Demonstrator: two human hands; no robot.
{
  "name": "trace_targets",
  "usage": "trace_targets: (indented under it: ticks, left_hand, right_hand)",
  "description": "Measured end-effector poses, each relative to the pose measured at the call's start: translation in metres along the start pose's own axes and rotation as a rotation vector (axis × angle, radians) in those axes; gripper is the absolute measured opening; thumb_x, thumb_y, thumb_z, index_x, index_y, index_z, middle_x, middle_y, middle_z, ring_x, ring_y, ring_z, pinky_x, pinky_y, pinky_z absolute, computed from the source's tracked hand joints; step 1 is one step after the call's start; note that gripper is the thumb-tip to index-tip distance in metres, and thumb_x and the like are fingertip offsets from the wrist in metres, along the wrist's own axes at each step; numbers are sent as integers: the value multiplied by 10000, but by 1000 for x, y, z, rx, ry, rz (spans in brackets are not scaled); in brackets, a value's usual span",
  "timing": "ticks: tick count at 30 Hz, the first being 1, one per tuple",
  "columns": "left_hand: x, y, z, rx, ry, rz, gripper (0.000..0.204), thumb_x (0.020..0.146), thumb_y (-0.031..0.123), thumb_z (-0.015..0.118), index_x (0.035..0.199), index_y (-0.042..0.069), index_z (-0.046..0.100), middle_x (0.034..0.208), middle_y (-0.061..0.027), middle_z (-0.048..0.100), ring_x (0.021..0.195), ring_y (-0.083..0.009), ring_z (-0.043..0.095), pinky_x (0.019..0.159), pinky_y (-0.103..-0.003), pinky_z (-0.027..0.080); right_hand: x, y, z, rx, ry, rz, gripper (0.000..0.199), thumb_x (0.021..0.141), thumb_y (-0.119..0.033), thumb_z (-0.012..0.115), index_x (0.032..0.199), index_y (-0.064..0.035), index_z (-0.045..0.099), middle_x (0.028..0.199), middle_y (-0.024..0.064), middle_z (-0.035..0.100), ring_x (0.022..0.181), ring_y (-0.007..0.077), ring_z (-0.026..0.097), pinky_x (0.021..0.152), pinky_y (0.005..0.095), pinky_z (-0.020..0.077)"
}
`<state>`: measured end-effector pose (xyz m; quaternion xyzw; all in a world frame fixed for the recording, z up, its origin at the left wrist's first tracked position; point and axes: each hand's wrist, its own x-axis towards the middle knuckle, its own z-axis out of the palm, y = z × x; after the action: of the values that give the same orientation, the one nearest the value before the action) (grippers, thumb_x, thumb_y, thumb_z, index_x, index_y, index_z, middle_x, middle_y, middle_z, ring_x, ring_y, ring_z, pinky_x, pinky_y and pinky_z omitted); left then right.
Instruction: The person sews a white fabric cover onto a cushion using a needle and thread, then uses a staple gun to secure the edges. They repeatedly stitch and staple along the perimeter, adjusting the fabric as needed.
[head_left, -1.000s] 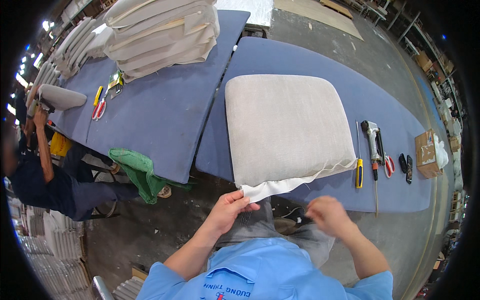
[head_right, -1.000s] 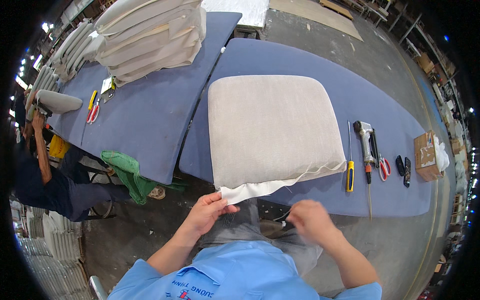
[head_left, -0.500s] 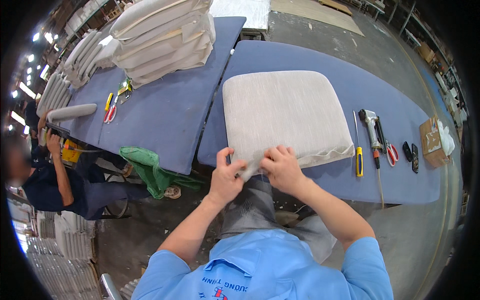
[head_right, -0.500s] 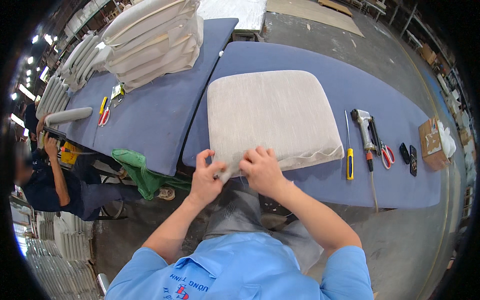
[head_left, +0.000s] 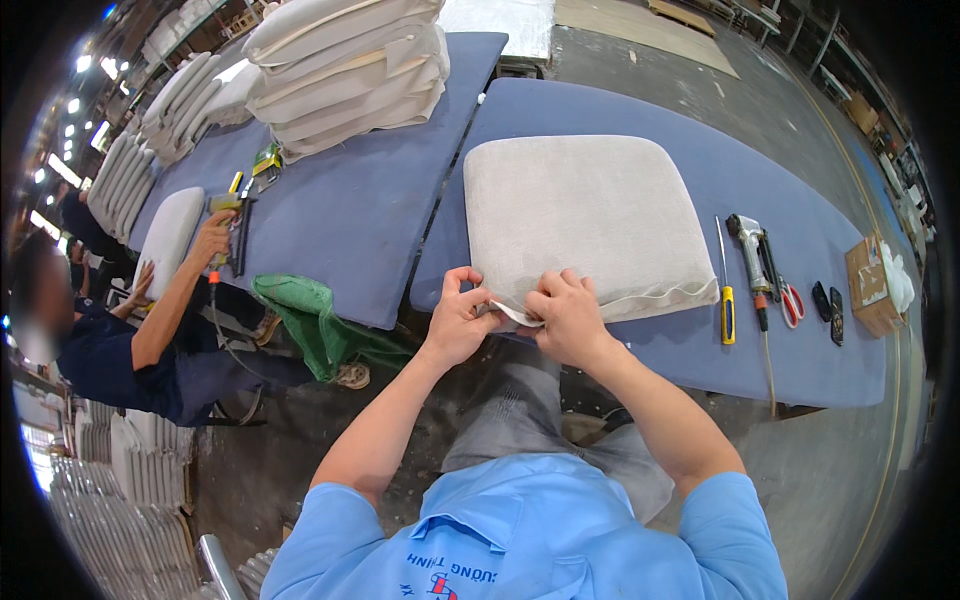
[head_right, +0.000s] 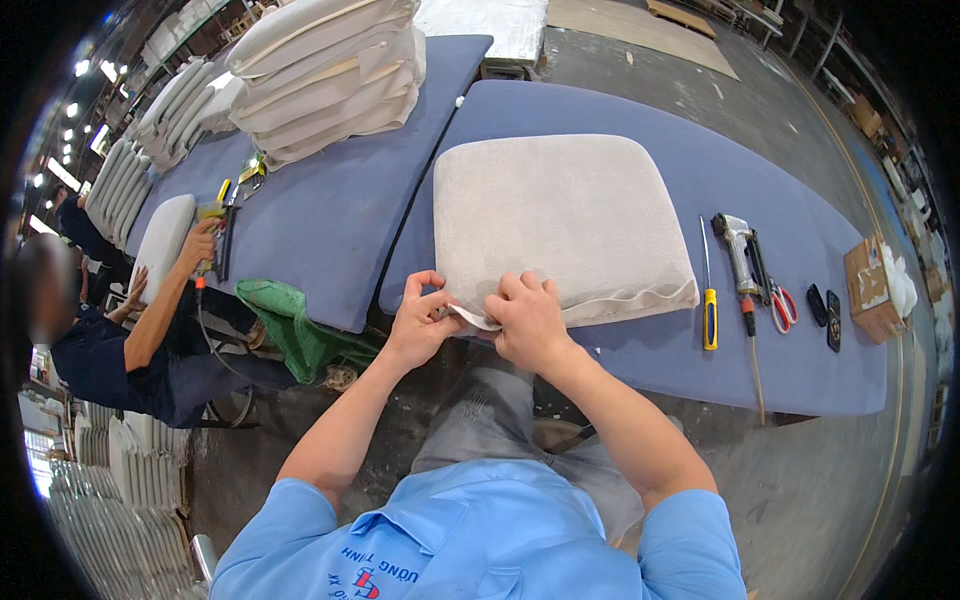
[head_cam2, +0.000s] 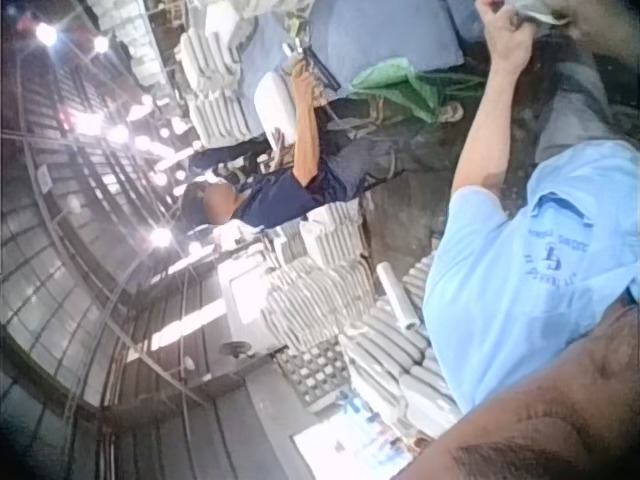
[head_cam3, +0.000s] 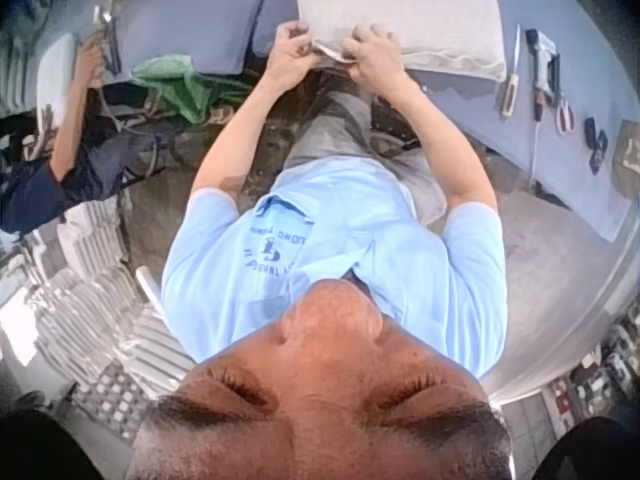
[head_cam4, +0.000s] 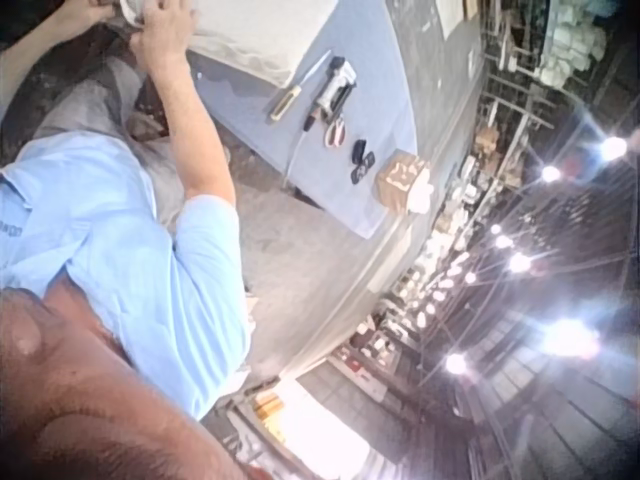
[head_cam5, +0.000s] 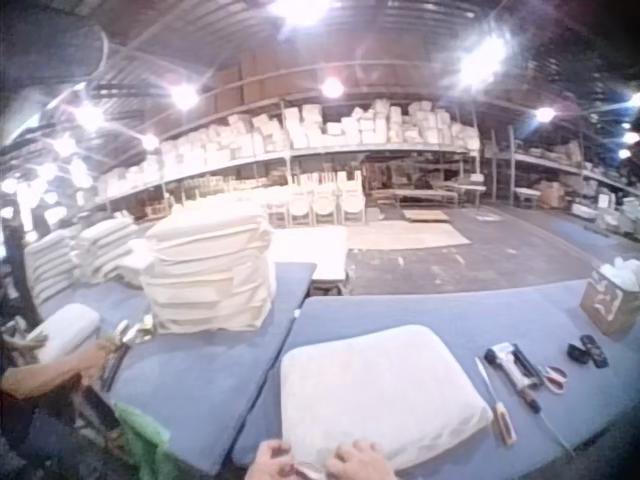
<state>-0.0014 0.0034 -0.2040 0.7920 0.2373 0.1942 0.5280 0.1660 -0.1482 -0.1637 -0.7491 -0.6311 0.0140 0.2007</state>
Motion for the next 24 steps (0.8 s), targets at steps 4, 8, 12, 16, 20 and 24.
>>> trace_targets:
  ticks: [4, 8, 12, 16, 20, 24]
  left_hand:
    - [-5, -6, -5, 87, 5, 88, 281, 859, 151, 865, 1063, 38, 710, 1456, -113, 377, 870, -166, 631, 776, -328, 566]
    - [-17, 6, 13, 326, 94, 285, 436, 819, 198, 888, 1144, 40, 644, 1632, -224, 300, 1204, -376, 651, 875, -423, 611]
    - [-12, 2, 11, 397, 79, 324, 454, 835, 173, 866, 1168, 44, 584, 1661, -270, 273, 1233, -445, 650, 828, -446, 626]
    - [-10, 1, -1, 359, -54, 302, 473, 840, 107, 839, 1239, 47, 591, 1665, -222, 302, 1005, -367, 740, 771, -395, 621]
    - [-10, 3, -6, 403, -91, 282, 458, 838, 94, 824, 1231, 44, 595, 1657, -231, 312, 981, -373, 747, 773, -405, 628]
    - [-11, 2, -1, 479, -1, 373, 486, 819, 125, 845, 1230, 47, 598, 1651, -233, 318, 1007, -391, 744, 769, -422, 638]
  right_hand:
    - [8, 9, 1, 93, -3, 34, 231, 822, -302, 832, 853, -112, 705, 1015, 54, 653, 1029, 316, 609, 855, 493, 440]
    - [9, 17, 3, 136, -16, 44, 200, 847, -289, 812, 866, -110, 724, 1021, 66, 665, 1035, 334, 623, 866, 503, 456]
    - [16, 26, -6, 273, -87, 18, 191, 889, -285, 777, 897, -97, 745, 1036, 86, 673, 1049, 348, 627, 902, 498, 474]
    - [16, 33, -6, 301, -140, 33, 210, 918, -294, 746, 912, -84, 760, 1037, 112, 676, 1069, 357, 629, 926, 494, 478]
    - [15, 31, -6, 311, -135, 39, 222, 922, -295, 740, 919, -74, 767, 1028, 127, 680, 1068, 362, 633, 932, 495, 479]
    - [16, 26, -8, 294, -107, 29, 199, 906, -271, 752, 912, -73, 769, 1007, 128, 680, 1053, 364, 638, 940, 496, 477]
